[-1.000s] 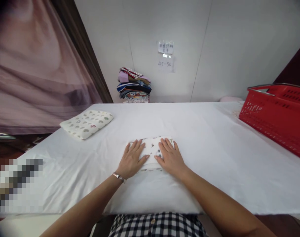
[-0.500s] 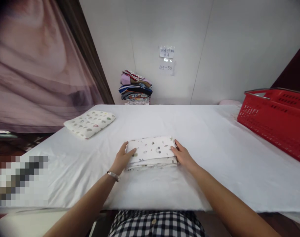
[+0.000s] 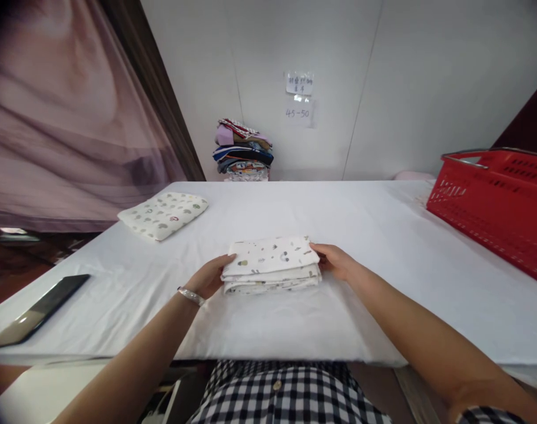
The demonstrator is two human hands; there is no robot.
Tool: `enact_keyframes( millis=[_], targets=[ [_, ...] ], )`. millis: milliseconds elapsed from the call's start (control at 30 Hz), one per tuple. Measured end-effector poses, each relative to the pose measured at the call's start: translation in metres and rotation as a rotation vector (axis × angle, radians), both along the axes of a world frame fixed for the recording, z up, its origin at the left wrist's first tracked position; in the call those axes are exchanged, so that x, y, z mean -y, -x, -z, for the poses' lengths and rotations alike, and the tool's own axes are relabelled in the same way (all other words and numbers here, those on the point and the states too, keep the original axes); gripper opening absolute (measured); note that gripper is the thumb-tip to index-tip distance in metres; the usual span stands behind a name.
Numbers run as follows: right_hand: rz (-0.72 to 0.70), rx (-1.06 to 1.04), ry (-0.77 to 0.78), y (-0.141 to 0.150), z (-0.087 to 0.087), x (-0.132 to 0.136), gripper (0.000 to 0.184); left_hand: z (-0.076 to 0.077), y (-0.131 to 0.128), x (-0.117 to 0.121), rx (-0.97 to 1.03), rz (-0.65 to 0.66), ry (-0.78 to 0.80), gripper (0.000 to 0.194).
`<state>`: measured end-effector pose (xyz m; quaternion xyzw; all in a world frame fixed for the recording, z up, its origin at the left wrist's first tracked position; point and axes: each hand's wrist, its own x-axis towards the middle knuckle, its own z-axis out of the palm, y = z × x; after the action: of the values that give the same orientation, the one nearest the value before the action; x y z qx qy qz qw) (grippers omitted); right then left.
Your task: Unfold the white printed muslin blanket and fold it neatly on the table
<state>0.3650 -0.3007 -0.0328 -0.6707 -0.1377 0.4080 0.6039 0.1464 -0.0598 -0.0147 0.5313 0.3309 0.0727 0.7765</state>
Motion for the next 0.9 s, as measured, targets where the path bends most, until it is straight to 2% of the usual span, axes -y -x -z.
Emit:
enact_keyframes(
  millis=[100,200,300,367,467,533,600,700,800,900],
  targets=[
    [-0.026,0.012,-0.066,0.004,-0.004,-0.003,0.027,0.001,-0.005,-0.004,0.062,-0.108,-0.024,0.052],
    [-0.038,0.061,-0.124,0.009,-0.009,-0.011,0.042,0.001,-0.013,-0.012,0.080,-0.261,-0.116,0.068],
    [0.055,0.130,-0.040,0.010,-0.007,-0.020,0.058,0.003,-0.018,-0.022,-0.026,-0.309,-0.230,0.070],
    [0.104,0.247,0.024,0.007,-0.003,-0.022,0.060,0.007,-0.018,-0.028,-0.128,-0.287,-0.366,0.064],
    [0.094,0.566,0.012,0.004,0.003,-0.018,0.045,0.011,-0.009,-0.033,-0.146,-0.251,-0.666,0.056],
    [0.028,0.780,-0.050,0.003,0.005,-0.012,0.037,0.011,-0.001,-0.032,-0.056,-0.188,-0.863,0.047],
    [-0.084,0.945,-0.100,0.002,0.005,-0.007,0.036,0.010,0.007,-0.030,0.033,-0.072,-1.027,0.038],
    [-0.241,1.162,-0.101,0.001,0.004,-0.002,0.038,0.007,0.015,-0.027,0.057,0.092,-1.200,0.028],
    [-0.321,1.354,-0.081,-0.004,0.003,0.000,0.038,0.007,0.017,-0.027,0.078,0.173,-1.343,0.026],
    [-0.381,1.454,-0.077,-0.007,0.000,0.002,0.037,0.007,0.016,-0.028,0.128,0.239,-1.438,0.028]
  ],
)
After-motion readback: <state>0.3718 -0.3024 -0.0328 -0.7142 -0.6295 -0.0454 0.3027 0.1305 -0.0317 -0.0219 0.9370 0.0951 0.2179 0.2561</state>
